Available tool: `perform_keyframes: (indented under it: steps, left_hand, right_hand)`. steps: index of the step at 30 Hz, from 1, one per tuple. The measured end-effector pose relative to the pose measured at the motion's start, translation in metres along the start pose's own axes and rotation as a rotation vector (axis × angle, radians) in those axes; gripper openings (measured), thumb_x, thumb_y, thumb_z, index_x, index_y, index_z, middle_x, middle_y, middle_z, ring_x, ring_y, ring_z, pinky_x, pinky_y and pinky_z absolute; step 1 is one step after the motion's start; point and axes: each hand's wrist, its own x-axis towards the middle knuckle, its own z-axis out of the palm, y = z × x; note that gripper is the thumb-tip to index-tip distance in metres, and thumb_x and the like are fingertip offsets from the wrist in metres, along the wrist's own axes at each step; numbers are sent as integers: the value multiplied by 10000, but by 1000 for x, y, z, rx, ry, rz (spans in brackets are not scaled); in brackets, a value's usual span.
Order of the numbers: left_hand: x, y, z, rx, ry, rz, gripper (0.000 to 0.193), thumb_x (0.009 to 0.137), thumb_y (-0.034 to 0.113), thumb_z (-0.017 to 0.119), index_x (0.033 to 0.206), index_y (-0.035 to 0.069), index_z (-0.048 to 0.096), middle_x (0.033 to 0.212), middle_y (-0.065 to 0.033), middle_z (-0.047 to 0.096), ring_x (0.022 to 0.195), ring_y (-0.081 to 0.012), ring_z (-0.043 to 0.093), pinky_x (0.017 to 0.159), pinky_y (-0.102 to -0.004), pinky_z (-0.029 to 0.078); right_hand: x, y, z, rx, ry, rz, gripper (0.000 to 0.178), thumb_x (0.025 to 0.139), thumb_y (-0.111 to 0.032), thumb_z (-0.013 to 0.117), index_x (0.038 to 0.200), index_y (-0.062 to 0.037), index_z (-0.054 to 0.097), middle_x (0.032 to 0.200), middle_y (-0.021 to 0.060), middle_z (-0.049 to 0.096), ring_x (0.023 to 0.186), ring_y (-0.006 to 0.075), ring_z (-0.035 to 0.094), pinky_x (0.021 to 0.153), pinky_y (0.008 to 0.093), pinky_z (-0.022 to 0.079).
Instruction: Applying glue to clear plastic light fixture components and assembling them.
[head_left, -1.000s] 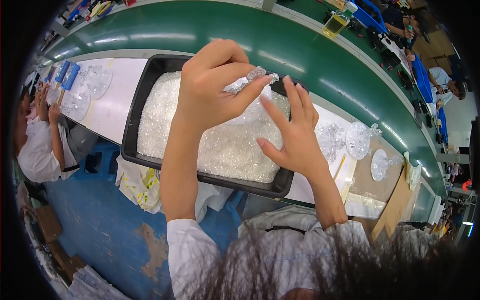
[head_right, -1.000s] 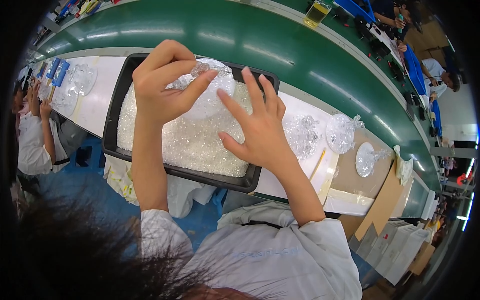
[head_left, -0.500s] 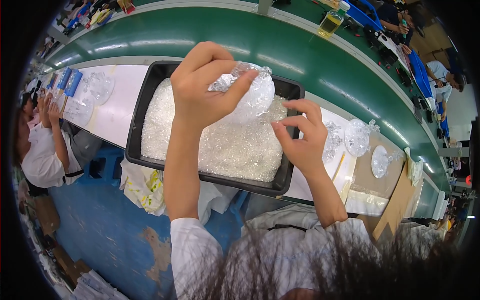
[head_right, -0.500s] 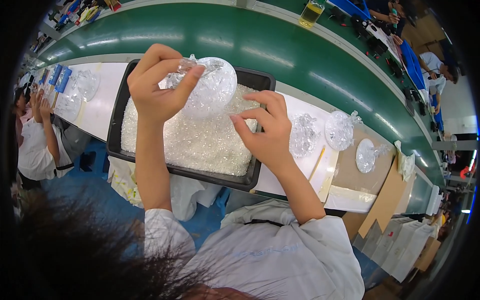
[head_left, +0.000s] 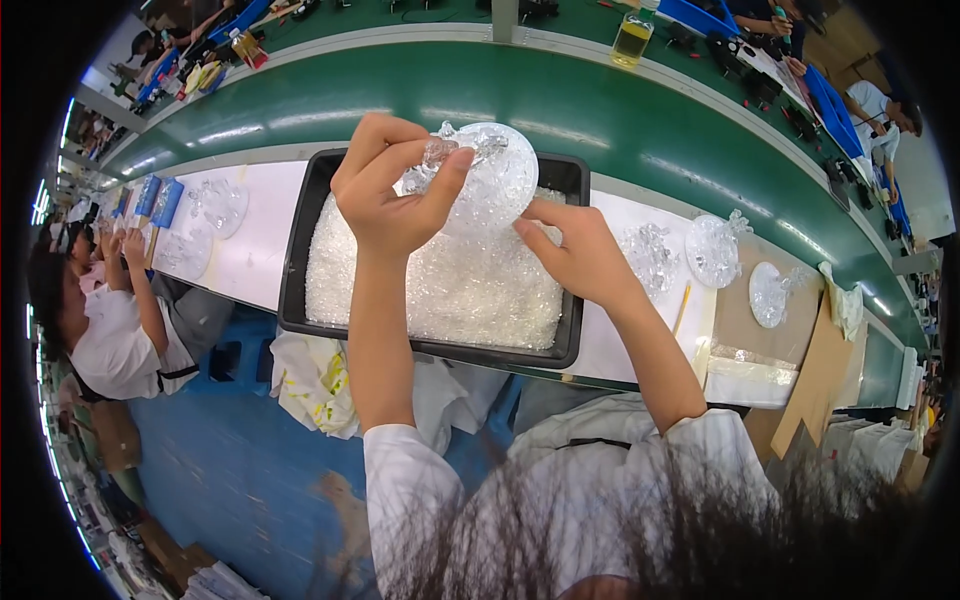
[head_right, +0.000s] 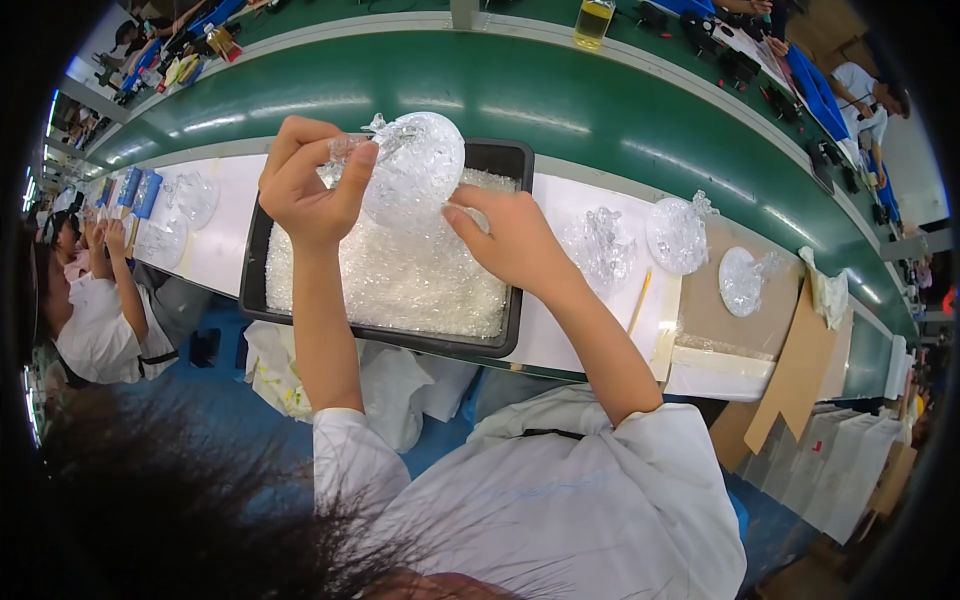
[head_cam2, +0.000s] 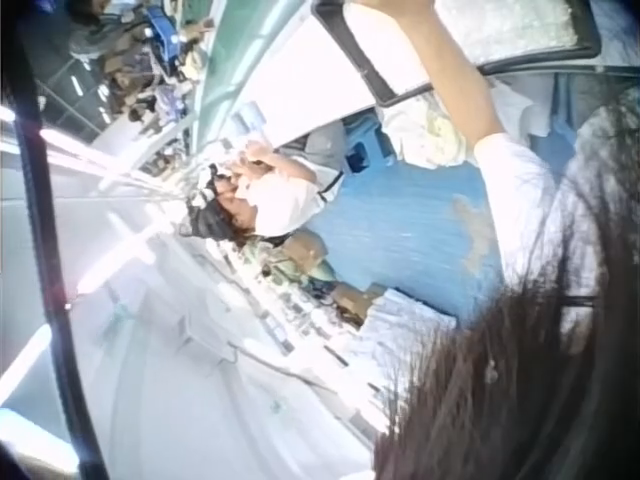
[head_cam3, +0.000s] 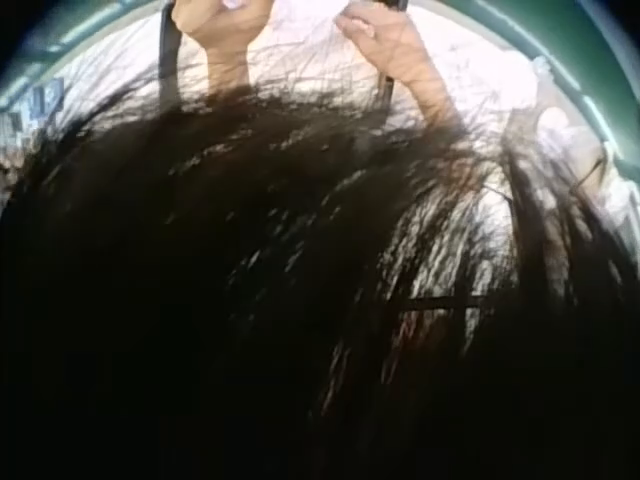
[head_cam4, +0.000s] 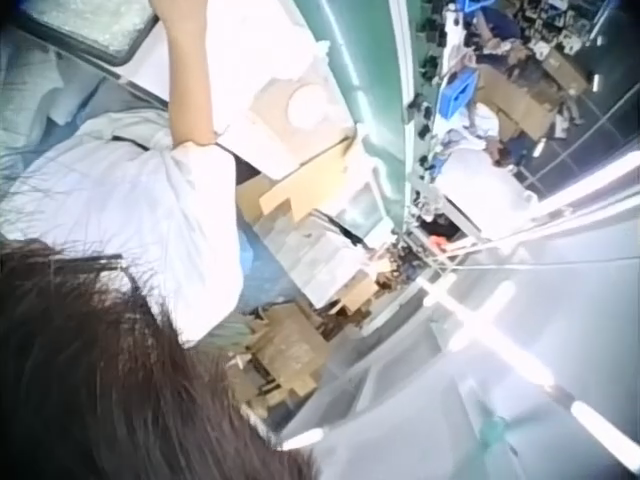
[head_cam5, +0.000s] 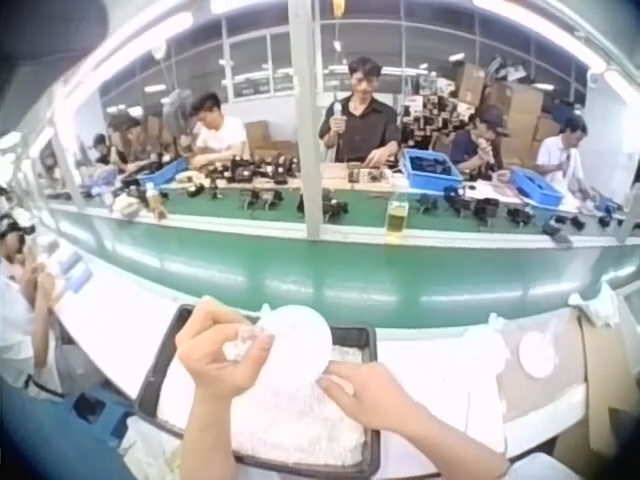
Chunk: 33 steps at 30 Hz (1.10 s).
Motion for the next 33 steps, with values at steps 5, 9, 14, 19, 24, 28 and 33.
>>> perform_keyframes:
  steps: [5,9,14,19,24,28,33]
  left_hand:
    - [3,5,0,-6,-45,-19,188,677,70,872,766,27,712,787,-69,632,640,-163,579,541,-248,439]
    - [11,25,-21,98,-197,-245,219,701,122,882,778,36,696,726,-45,644,601,-120,564,551,-238,441]
    - [-1,49,-28,156,-419,-640,287,726,140,882,809,5,643,678,-51,660,576,-115,565,569,-241,457]
    - [-42,56,-34,173,-469,-888,238,775,85,841,878,-25,657,771,-78,721,713,-109,671,625,-251,518]
    - [-64,57,-31,179,-454,-886,232,791,68,827,947,-28,685,821,-88,725,724,-112,676,641,-244,524]
    - [-76,54,-26,204,-340,-805,218,795,64,828,927,-29,680,799,-61,710,709,-83,643,632,-231,510]
    - [-83,56,-21,209,-214,-779,211,808,79,829,908,-28,677,766,-38,695,685,-54,602,615,-209,484]
  right_hand:
    - [5,11,11,402,13,-190,400,876,-9,614,1276,-7,606,1172,117,684,1089,223,655,951,348,507]
    - [3,-1,0,744,-44,-109,435,871,55,552,1305,46,568,1231,97,645,1158,194,607,986,335,495]
    - [2,-10,-19,505,48,-174,510,821,44,551,1331,60,545,1279,151,621,1200,234,594,1002,337,490]
    - [1,-17,-25,28,74,-432,605,769,-16,577,1363,77,510,1379,235,554,1250,347,569,1061,378,454]
    - [6,-14,-23,-35,-88,-466,667,767,-37,576,1415,68,457,1470,243,475,1376,371,450,1147,397,355]
    - [13,2,-16,130,96,-496,756,778,-65,609,1485,47,364,1560,233,356,1460,352,332,1191,394,281]
    - [7,1,-13,104,14,-559,835,849,-164,655,1562,-26,242,1648,190,160,1522,345,172,1223,413,183]
